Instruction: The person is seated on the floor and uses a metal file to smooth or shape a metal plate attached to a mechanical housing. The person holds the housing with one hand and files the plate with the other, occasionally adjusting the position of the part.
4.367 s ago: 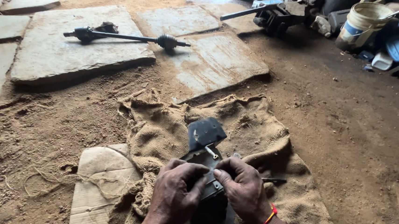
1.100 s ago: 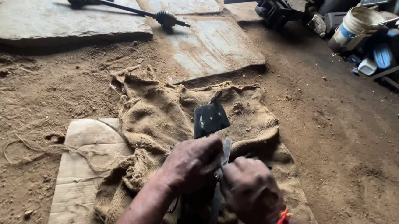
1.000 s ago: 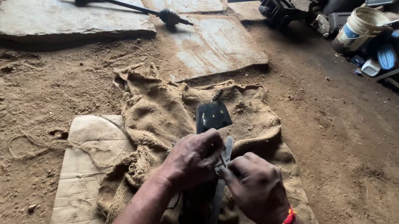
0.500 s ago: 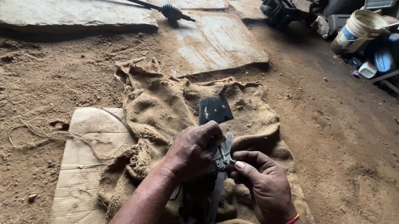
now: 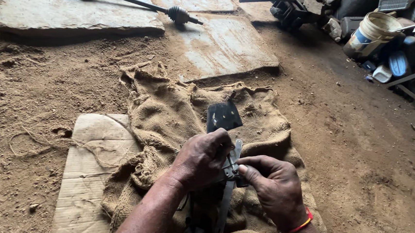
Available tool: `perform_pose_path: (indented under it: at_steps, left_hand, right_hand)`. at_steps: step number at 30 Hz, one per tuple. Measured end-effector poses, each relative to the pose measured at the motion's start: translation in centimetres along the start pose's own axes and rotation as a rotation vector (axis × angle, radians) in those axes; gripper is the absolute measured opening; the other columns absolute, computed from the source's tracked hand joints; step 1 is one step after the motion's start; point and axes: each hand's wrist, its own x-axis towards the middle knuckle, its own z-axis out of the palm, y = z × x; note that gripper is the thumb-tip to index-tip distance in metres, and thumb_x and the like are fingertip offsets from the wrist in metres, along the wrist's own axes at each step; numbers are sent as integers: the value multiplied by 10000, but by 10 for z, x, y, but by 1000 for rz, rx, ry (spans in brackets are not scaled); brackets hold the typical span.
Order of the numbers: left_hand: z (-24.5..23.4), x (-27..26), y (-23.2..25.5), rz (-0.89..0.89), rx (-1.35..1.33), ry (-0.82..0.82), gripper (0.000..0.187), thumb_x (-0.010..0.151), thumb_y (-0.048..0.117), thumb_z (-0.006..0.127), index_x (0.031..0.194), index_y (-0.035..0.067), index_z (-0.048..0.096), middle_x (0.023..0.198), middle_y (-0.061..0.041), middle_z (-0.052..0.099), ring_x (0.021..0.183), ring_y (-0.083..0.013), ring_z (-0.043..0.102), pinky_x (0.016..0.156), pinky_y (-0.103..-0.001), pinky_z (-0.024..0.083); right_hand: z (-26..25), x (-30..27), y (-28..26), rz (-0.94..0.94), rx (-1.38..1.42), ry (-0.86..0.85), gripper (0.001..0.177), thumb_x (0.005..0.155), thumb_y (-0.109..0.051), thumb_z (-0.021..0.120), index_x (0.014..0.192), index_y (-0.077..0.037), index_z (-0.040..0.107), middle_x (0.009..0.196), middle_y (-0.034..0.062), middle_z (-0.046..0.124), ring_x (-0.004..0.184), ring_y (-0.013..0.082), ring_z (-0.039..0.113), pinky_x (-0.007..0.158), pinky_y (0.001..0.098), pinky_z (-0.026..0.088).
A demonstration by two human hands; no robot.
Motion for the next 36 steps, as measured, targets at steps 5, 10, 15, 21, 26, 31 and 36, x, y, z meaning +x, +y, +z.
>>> perform_pose_path:
  at_steps: [5,10,15,21,26,31,36]
  left_hand:
    - [0,0,1,10,28,9,139,903,252,696,956,145,626,830,-112,707,811,-342,700,674,-472,536]
    - [0,-1,1,11,-13,21,99,924,227,671,949,144,624,818,-107,702,794,-324,708,670,-456,546]
    - [0,1,4,0,31,5,80,936,212,647,949,141,612,788,-92,687,761,-288,708,655,-440,550]
    - [4,1,0,-100,-77,30,97,908,227,690,896,142,643,771,-38,713,708,-175,725,616,-373,589]
    - [6,2,-12,-133,-180,253,95,887,133,632,802,98,656,793,-31,694,677,-132,684,603,-326,630]
    - [7,-9,-16,-195,-106,302,75,784,121,706,763,53,681,763,-50,682,680,-147,677,631,-332,578]
    - [-1,-7,-7,-266,-199,297,72,782,146,718,788,74,716,773,-32,717,709,-128,701,660,-300,601]
  right_hand:
    - [3,3,1,42,38,-27,170,890,-49,708,1008,47,784,870,126,820,769,164,779,726,304,668]
    - [2,5,8,172,201,-18,182,911,-68,707,1042,48,755,825,124,780,674,149,705,604,277,580]
    - [-6,20,7,471,452,-75,301,849,-34,732,1144,-4,688,858,94,751,648,139,680,572,278,541]
    - [-13,35,4,444,396,-155,315,837,33,711,1149,-5,685,886,84,751,714,139,719,595,264,571]
    - [-18,47,10,439,514,-201,248,881,29,689,1130,35,687,905,144,767,713,181,732,613,274,588]
    - [-18,56,24,371,630,-202,196,900,28,659,1087,60,709,922,177,765,758,224,757,700,333,636]
    - [-15,64,22,382,608,-206,190,888,13,658,1068,36,712,909,151,769,763,232,760,729,370,654]
